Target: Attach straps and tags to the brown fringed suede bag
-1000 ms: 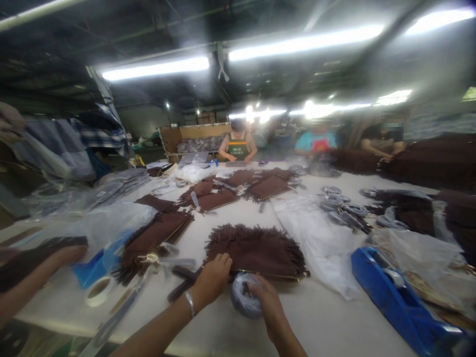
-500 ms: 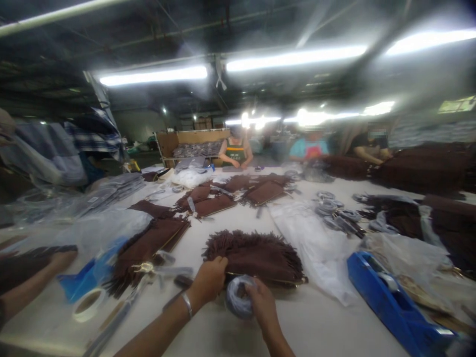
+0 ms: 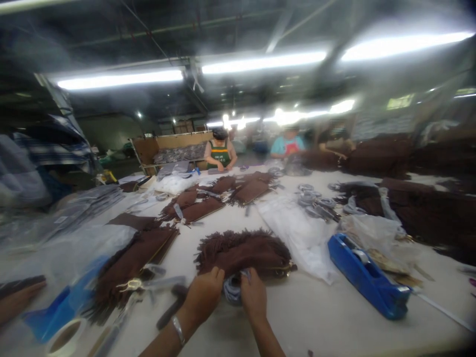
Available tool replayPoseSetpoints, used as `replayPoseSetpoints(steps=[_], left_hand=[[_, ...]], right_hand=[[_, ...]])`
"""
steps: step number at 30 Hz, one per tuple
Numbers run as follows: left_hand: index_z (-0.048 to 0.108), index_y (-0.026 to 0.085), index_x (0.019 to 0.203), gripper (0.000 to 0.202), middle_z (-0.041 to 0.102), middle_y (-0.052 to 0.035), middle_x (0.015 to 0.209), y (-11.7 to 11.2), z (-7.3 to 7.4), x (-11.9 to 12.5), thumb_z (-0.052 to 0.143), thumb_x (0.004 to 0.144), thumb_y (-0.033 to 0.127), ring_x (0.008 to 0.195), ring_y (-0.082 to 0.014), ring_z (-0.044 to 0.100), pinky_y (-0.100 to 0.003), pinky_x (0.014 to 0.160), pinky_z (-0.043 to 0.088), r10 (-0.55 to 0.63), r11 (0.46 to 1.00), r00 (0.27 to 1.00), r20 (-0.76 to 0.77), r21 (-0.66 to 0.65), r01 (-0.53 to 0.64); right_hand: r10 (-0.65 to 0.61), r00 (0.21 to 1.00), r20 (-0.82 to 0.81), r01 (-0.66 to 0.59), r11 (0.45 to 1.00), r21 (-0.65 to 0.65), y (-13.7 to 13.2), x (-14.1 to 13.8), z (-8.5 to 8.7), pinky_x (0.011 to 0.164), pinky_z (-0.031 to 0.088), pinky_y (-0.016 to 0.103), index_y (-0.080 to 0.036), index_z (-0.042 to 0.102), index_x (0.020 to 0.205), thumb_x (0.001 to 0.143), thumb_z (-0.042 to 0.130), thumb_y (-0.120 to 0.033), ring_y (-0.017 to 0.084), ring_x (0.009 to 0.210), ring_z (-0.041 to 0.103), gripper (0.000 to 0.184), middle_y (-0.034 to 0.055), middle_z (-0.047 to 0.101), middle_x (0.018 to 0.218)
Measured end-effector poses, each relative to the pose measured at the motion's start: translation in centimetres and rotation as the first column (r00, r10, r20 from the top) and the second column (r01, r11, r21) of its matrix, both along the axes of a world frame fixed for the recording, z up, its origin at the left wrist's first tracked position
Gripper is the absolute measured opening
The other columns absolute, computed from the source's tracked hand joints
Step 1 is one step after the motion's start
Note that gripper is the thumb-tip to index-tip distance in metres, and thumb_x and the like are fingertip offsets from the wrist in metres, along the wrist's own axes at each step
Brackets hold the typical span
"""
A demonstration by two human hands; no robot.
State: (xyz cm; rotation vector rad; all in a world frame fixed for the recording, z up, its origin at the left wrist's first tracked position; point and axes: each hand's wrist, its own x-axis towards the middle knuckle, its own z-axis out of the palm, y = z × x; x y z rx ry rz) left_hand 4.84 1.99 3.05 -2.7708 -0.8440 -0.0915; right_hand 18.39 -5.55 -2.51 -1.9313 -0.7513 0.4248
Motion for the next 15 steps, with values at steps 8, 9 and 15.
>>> replayPoseSetpoints(steps=[8, 9, 15], left_hand=[[0.051, 0.017, 0.103, 0.031, 0.059, -0.0067, 0.095, -1.3, -1.0, -0.2, 0.037, 0.083, 0.0, 0.078, -0.0215, 0.063, -0.03, 0.065, 0.05, 0.121, 0.992, 0.984, 0.13, -0.054, -0.115], [0.051, 0.018, 0.104, 0.031, 0.058, -0.0067, 0.097, -1.4, -1.3, -0.3, 0.036, 0.083, 0.0, 0.079, -0.0208, 0.063, -0.03, 0.067, 0.049, 0.139, 0.988, 0.977, 0.16, -0.087, -0.126], [0.051, 0.017, 0.101, 0.03, 0.058, -0.0069, 0.101, -2.2, -2.4, -0.8, 0.037, 0.081, -0.001, 0.093, -0.0191, 0.059, -0.029, 0.082, 0.046, 0.2, 0.942, 0.939, 0.28, -0.317, -0.106]], right_hand=[[-0.112, 0.987, -0.115, 0.121, 0.989, 0.079, 0.3, -0.4, -1.1, 0.079, 0.045, 0.029, -0.02, 0.061, 0.101, 0.084, 0.038, -0.032, 0.024, 0.093, 0.066, 0.031, 0.0091, 0.071, 0.101], [-0.122, 0.983, -0.135, 0.134, 0.987, 0.085, 0.3, -0.5, -1.3, 0.078, 0.045, 0.028, -0.02, 0.061, 0.1, 0.084, 0.039, -0.033, 0.023, 0.091, 0.066, 0.031, 0.0085, 0.071, 0.099], [-0.199, 0.964, -0.176, 0.218, 0.971, 0.1, 0.3, -0.8, -1.2, 0.084, 0.044, 0.03, -0.018, 0.057, 0.106, 0.083, 0.039, -0.037, 0.025, 0.099, 0.063, 0.035, 0.0104, 0.068, 0.108]])
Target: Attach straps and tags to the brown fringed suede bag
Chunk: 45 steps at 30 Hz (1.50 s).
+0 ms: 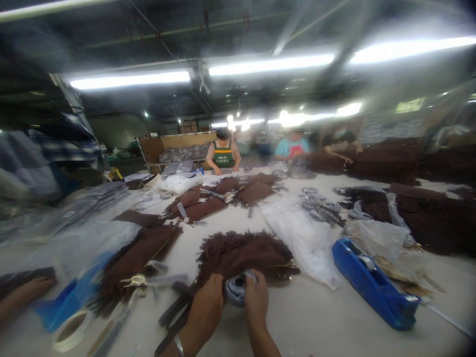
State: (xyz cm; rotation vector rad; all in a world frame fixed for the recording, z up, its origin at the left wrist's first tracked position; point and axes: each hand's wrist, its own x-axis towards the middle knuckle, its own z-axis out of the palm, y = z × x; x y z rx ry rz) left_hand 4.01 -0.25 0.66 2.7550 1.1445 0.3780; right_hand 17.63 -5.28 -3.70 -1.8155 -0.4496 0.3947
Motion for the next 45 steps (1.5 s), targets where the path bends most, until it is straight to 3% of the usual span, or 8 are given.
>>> replayPoseSetpoints(steps=[6, 12, 17, 26, 30, 36, 40, 45], left_hand=[[0.05, 0.017, 0.1, 0.025, 0.059, -0.0069, 0.098, -1.1, 0.6, 0.4, 0.038, 0.084, 0.002, 0.092, -0.0187, 0.059, -0.03, 0.083, 0.046, -0.005, 1.0, 1.0, 0.022, -0.027, 0.005], [0.054, 0.016, 0.106, 0.025, 0.062, -0.0124, 0.106, -0.7, 0.1, 0.9, 0.04, 0.087, 0.007, 0.094, -0.0252, 0.061, -0.036, 0.079, 0.052, -0.007, 0.963, 0.993, -0.12, 0.265, 0.038], [0.056, 0.018, 0.102, 0.023, 0.063, -0.0121, 0.106, 0.5, 0.2, 1.9, 0.043, 0.086, 0.008, 0.092, -0.0252, 0.061, -0.039, 0.081, 0.052, 0.006, 0.909, 0.999, -0.036, 0.417, 0.01], [0.05, 0.022, 0.094, 0.011, 0.063, -0.0026, 0.087, 0.1, 2.4, 1.9, 0.04, 0.092, 0.018, 0.078, -0.0194, 0.063, -0.03, 0.066, 0.044, 0.081, 0.969, 0.982, 0.17, 0.219, -0.118], [0.05, 0.022, 0.094, 0.01, 0.063, -0.0018, 0.086, -0.2, 2.8, 1.7, 0.04, 0.093, 0.021, 0.077, -0.0188, 0.063, -0.029, 0.066, 0.043, 0.047, 0.98, 0.986, 0.161, 0.185, -0.077], [0.052, 0.02, 0.095, 0.016, 0.06, -0.0067, 0.086, -1.2, 2.0, 1.8, 0.036, 0.095, 0.019, 0.083, -0.0215, 0.06, -0.034, 0.075, 0.045, -0.169, 0.936, 0.984, -0.048, 0.304, 0.176], [0.051, 0.02, 0.094, 0.017, 0.059, -0.0069, 0.084, -1.8, 1.0, 2.1, 0.035, 0.095, 0.017, 0.08, -0.0215, 0.06, -0.034, 0.072, 0.046, -0.183, 0.928, 0.979, -0.086, 0.314, 0.201], [0.049, 0.021, 0.09, 0.017, 0.059, -0.0056, 0.08, -1.8, 1.1, 2.4, 0.034, 0.095, 0.017, 0.078, -0.0205, 0.061, -0.032, 0.071, 0.045, -0.18, 0.935, 0.981, -0.077, 0.296, 0.194]], right_hand=[[-0.048, 0.999, 0.012, 0.048, 0.998, -0.04, -0.2, -0.1, 1.1, 0.078, 0.044, 0.032, -0.019, 0.05, 0.106, 0.086, 0.036, -0.04, 0.028, 0.095, 0.064, 0.032, 0.0127, 0.068, 0.105], [-0.027, 0.999, 0.044, 0.03, 0.997, -0.067, -0.3, -0.1, 1.2, 0.071, 0.044, 0.031, -0.022, 0.047, 0.103, 0.087, 0.034, -0.036, 0.026, 0.089, 0.066, 0.025, 0.0115, 0.069, 0.101], [0.135, 0.985, 0.111, -0.119, 0.983, -0.138, -0.9, 1.6, 1.1, 0.068, 0.042, 0.028, -0.027, 0.049, 0.093, 0.087, 0.036, -0.031, 0.024, 0.079, 0.067, 0.015, 0.0048, 0.07, 0.088], [0.279, 0.959, 0.055, -0.265, 0.947, -0.179, -1.4, 4.1, 2.1, 0.068, 0.038, 0.024, -0.025, 0.056, 0.08, 0.08, 0.048, -0.024, 0.019, 0.079, 0.064, 0.007, 0.0, 0.071, 0.082], [0.27, 0.962, 0.038, -0.258, 0.946, -0.197, -0.7, 4.3, 2.2, 0.067, 0.036, 0.025, -0.024, 0.058, 0.076, 0.078, 0.053, -0.025, 0.02, 0.081, 0.063, 0.006, 0.0013, 0.07, 0.08], [0.16, 0.987, 0.027, -0.153, 0.972, -0.178, -0.1, 3.5, 3.0, 0.069, 0.037, 0.028, -0.023, 0.059, 0.091, 0.083, 0.047, -0.022, 0.024, 0.086, 0.064, 0.015, 0.007, 0.071, 0.088], [0.074, 0.997, -0.002, -0.073, 0.989, -0.129, -0.1, 2.1, 3.0, 0.073, 0.039, 0.03, -0.021, 0.055, 0.1, 0.087, 0.042, -0.022, 0.025, 0.089, 0.064, 0.019, 0.0089, 0.07, 0.095], [0.062, 0.995, -0.076, -0.064, 0.998, -0.016, 0.1, 0.9, 2.8, 0.083, 0.042, 0.036, -0.018, 0.052, 0.107, 0.089, 0.036, -0.024, 0.027, 0.098, 0.062, 0.024, 0.0133, 0.066, 0.105]])
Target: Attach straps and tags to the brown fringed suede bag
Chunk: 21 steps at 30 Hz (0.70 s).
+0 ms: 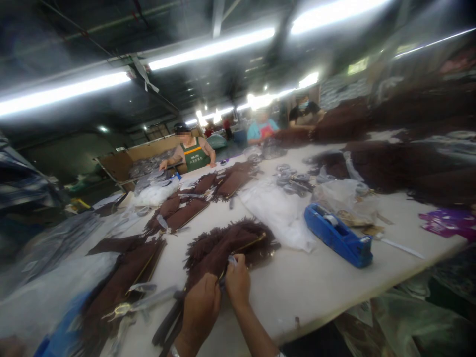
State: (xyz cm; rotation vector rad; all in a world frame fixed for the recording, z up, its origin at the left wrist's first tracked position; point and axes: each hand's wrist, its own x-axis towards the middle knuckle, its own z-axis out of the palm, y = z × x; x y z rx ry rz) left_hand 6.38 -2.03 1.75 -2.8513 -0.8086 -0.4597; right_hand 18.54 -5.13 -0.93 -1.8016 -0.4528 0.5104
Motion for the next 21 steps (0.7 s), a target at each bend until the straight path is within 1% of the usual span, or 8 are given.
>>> replayPoseSetpoints(steps=[4, 6, 9, 10, 13, 16, 19, 21], left_hand=[[0.047, 0.022, 0.093, 0.013, 0.062, -0.0033, 0.081, 0.3, 0.2, -0.5, 0.035, 0.095, 0.019, 0.077, -0.0191, 0.064, -0.03, 0.066, 0.043, 0.06, 0.996, 0.995, 0.085, -0.071, -0.054], [0.047, 0.023, 0.095, 0.009, 0.064, -0.0024, 0.084, 0.4, 0.2, -0.7, 0.038, 0.094, 0.021, 0.076, -0.0192, 0.065, -0.029, 0.065, 0.043, 0.118, 0.988, 0.986, 0.122, -0.11, -0.104], [0.046, 0.023, 0.093, 0.005, 0.065, -0.0001, 0.081, 0.4, 0.6, -0.6, 0.04, 0.094, 0.024, 0.072, -0.0186, 0.065, -0.028, 0.061, 0.04, 0.184, 0.975, 0.978, 0.1, -0.145, -0.168], [0.046, 0.023, 0.091, 0.006, 0.064, 0.0006, 0.078, 0.4, 0.7, -0.5, 0.041, 0.095, 0.026, 0.07, -0.0182, 0.065, -0.027, 0.06, 0.039, 0.193, 0.973, 0.979, 0.07, -0.143, -0.182], [0.045, 0.022, 0.085, 0.015, 0.063, 0.0005, 0.071, 0.7, 1.2, 0.1, 0.04, 0.097, 0.03, 0.064, -0.0178, 0.064, -0.026, 0.055, 0.034, 0.213, 0.974, 0.975, -0.063, -0.069, -0.217], [0.048, 0.021, 0.085, 0.016, 0.063, -0.0027, 0.075, 1.2, 1.3, 0.4, 0.038, 0.097, 0.025, 0.066, -0.0184, 0.064, -0.027, 0.053, 0.033, 0.123, 0.992, 0.969, -0.213, 0.041, -0.117], [0.049, 0.021, 0.083, 0.018, 0.062, -0.0045, 0.079, 1.2, 1.3, 0.5, 0.036, 0.096, 0.019, 0.068, -0.0181, 0.062, -0.028, 0.055, 0.036, -0.047, 0.995, 0.956, -0.29, 0.076, 0.072], [0.048, 0.021, 0.082, 0.02, 0.061, -0.0041, 0.078, 0.7, 1.3, 0.5, 0.035, 0.097, 0.017, 0.067, -0.0179, 0.061, -0.03, 0.057, 0.038, -0.098, 0.99, 0.958, -0.268, 0.068, 0.121]], right_hand=[[0.195, 0.976, -0.099, -0.179, 0.972, 0.153, -1.9, 1.1, -0.9, 0.078, 0.05, 0.032, -0.019, 0.055, 0.111, 0.079, 0.055, -0.027, 0.022, 0.093, 0.064, 0.033, 0.0079, 0.068, 0.105], [0.376, 0.903, -0.208, -0.301, 0.899, 0.318, -3.4, 2.0, -1.3, 0.068, 0.053, 0.03, -0.021, 0.053, 0.121, 0.073, 0.062, -0.032, 0.022, 0.089, 0.066, 0.049, 0.007, 0.067, 0.11], [0.608, 0.716, -0.343, -0.342, 0.734, 0.587, -5.4, 3.2, -1.5, 0.065, 0.055, 0.032, -0.022, 0.049, 0.129, 0.064, 0.071, -0.033, 0.025, 0.094, 0.065, 0.069, 0.01, 0.06, 0.124], [0.652, 0.671, -0.351, -0.344, 0.694, 0.632, -5.7, 3.4, -1.5, 0.066, 0.055, 0.033, -0.022, 0.05, 0.128, 0.062, 0.073, -0.032, 0.025, 0.095, 0.064, 0.07, 0.0103, 0.059, 0.125], [0.707, 0.645, -0.291, -0.409, 0.641, 0.65, -5.8, 3.4, -1.3, 0.066, 0.055, 0.033, -0.022, 0.052, 0.124, 0.063, 0.073, -0.026, 0.024, 0.09, 0.065, 0.065, 0.0081, 0.061, 0.119], [0.652, 0.722, -0.231, -0.448, 0.695, 0.563, -4.9, 2.4, -1.5, 0.062, 0.055, 0.033, -0.021, 0.052, 0.124, 0.064, 0.068, -0.022, 0.024, 0.084, 0.065, 0.062, 0.0064, 0.064, 0.107], [0.422, 0.904, -0.072, -0.365, 0.848, 0.385, -4.0, 0.4, -2.2, 0.074, 0.055, 0.035, -0.021, 0.054, 0.123, 0.066, 0.064, -0.02, 0.027, 0.097, 0.063, 0.058, 0.0078, 0.065, 0.11], [0.236, 0.968, 0.081, -0.25, 0.913, 0.322, -3.3, -1.1, -2.9, 0.088, 0.051, 0.036, -0.021, 0.054, 0.123, 0.069, 0.06, -0.018, 0.027, 0.109, 0.059, 0.055, 0.0095, 0.062, 0.118]])
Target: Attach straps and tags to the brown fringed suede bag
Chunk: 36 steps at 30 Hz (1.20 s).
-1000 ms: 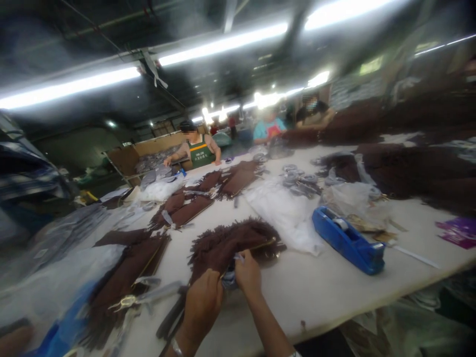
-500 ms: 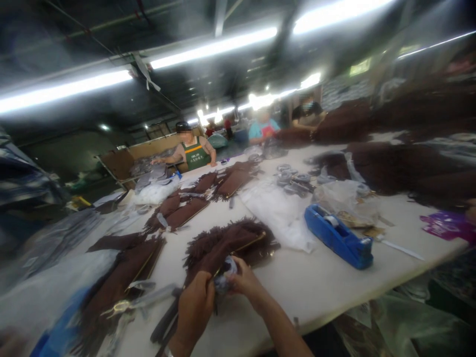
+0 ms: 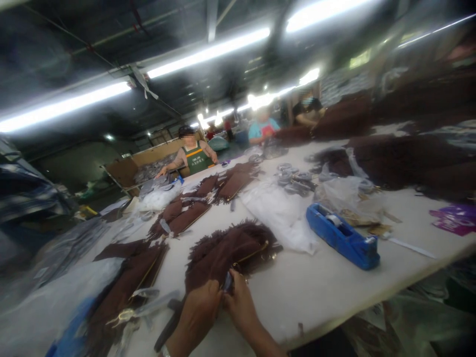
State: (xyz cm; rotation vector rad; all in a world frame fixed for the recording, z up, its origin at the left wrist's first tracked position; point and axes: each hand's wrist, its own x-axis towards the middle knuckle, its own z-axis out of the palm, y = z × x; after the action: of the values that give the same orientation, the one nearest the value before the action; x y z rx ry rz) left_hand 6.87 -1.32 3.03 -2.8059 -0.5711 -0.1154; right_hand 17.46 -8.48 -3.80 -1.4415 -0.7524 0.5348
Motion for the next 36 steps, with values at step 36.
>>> replayPoseSetpoints(steps=[36], left_hand=[[0.046, 0.02, 0.104, 0.014, 0.055, -0.0087, 0.103, 0.3, -1.3, -1.1, 0.039, 0.092, 0.018, 0.1, -0.0244, 0.056, -0.036, 0.084, 0.046, 0.25, 0.947, 0.925, 0.286, -0.272, -0.172]], right_hand=[[0.205, 0.952, 0.226, -0.141, 0.953, -0.269, 0.2, 1.1, -3.2, 0.084, 0.042, 0.031, -0.019, 0.063, 0.1, 0.078, 0.052, -0.013, 0.022, 0.095, 0.06, 0.025, 0.0083, 0.065, 0.099]])
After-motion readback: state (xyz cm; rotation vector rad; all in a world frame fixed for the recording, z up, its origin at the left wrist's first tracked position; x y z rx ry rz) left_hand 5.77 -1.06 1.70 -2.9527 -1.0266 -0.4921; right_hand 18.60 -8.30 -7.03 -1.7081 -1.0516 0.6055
